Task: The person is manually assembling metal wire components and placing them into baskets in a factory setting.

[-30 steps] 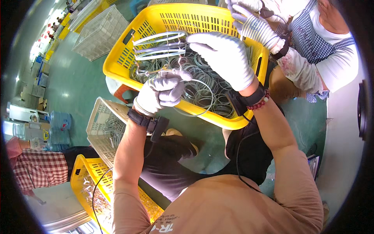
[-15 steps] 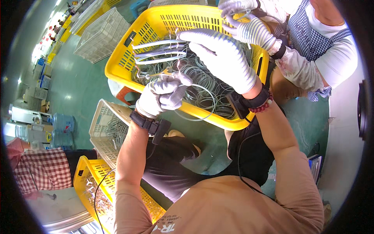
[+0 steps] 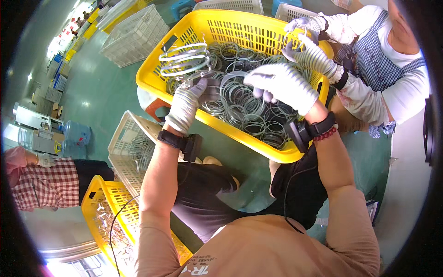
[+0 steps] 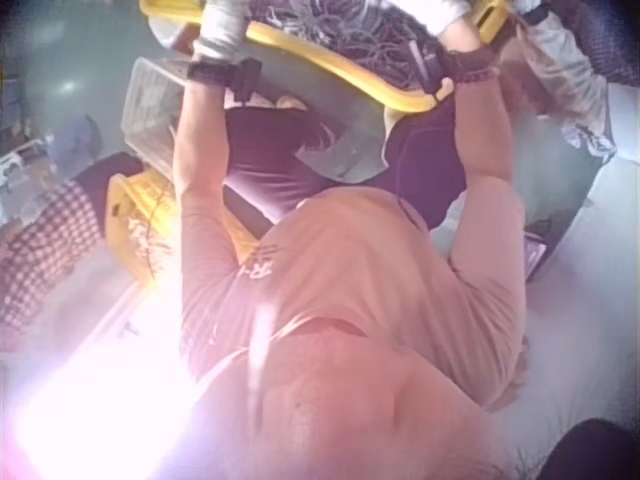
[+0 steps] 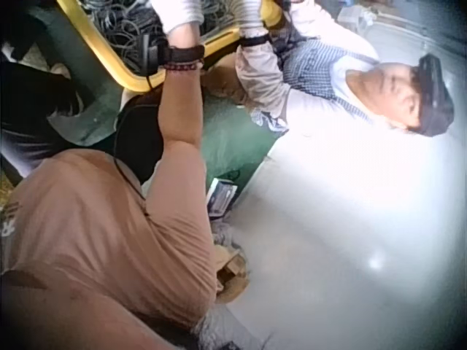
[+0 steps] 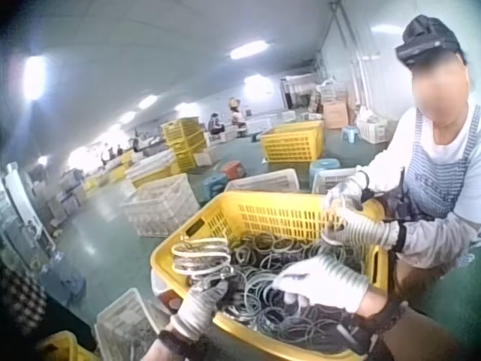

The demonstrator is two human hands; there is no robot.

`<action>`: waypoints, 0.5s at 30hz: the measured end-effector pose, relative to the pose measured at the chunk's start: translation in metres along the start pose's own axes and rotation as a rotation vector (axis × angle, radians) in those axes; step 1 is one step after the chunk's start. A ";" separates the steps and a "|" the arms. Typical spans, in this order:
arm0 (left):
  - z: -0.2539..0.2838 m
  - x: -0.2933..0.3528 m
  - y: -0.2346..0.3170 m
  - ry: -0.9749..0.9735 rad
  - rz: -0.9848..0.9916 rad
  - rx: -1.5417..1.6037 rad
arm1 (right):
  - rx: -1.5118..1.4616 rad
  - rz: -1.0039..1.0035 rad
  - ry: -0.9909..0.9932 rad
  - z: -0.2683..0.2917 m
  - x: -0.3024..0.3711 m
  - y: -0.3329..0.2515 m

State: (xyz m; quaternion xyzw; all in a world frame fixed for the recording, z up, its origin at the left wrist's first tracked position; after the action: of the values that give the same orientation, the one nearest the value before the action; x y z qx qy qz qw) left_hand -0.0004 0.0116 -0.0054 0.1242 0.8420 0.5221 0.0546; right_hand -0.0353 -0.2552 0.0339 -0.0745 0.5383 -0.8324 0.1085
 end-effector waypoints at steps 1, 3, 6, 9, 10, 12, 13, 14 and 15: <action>0.011 -0.004 -0.004 0.027 -0.022 -0.129 | -0.016 -0.050 0.112 0.007 0.002 -0.007; 0.030 -0.010 -0.010 0.031 -0.008 -0.357 | -0.181 0.047 0.266 0.021 -0.009 0.005; 0.041 -0.017 -0.025 0.068 -0.024 -0.619 | -0.239 0.294 0.457 0.026 -0.022 0.000; 0.022 -0.010 -0.022 0.046 -0.089 -1.028 | -0.219 0.287 0.501 0.013 -0.023 -0.001; 0.024 -0.012 -0.021 0.033 -0.081 -0.983 | -0.245 0.300 0.469 0.013 -0.026 -0.006; 0.025 -0.008 -0.023 0.013 -0.098 -1.153 | -0.154 0.287 0.400 0.007 -0.018 -0.013; 0.023 -0.008 -0.024 -0.018 -0.120 -1.321 | -0.058 0.273 0.343 0.007 -0.014 -0.014; 0.022 -0.009 -0.027 -0.013 -0.054 -1.305 | 0.032 0.272 0.318 0.007 -0.014 -0.010; 0.021 -0.010 -0.025 -0.009 -0.063 -1.308 | 0.279 0.423 0.388 0.006 -0.017 -0.004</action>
State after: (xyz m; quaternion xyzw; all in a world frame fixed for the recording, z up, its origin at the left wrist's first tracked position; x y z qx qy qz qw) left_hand 0.0101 0.0161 -0.0376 0.0430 0.3535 0.9242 0.1377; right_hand -0.0174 -0.2548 0.0400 0.2149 0.4330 -0.8559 0.1836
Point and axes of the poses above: each hand's wrist, its own x-axis away from the middle knuckle, its own z-axis out of the back of the hand, y = z × x, the point moved 1 cm from there along -x, towards the middle knuckle, and after that the axes turned 11 degrees about x, right-handed, at the moved point
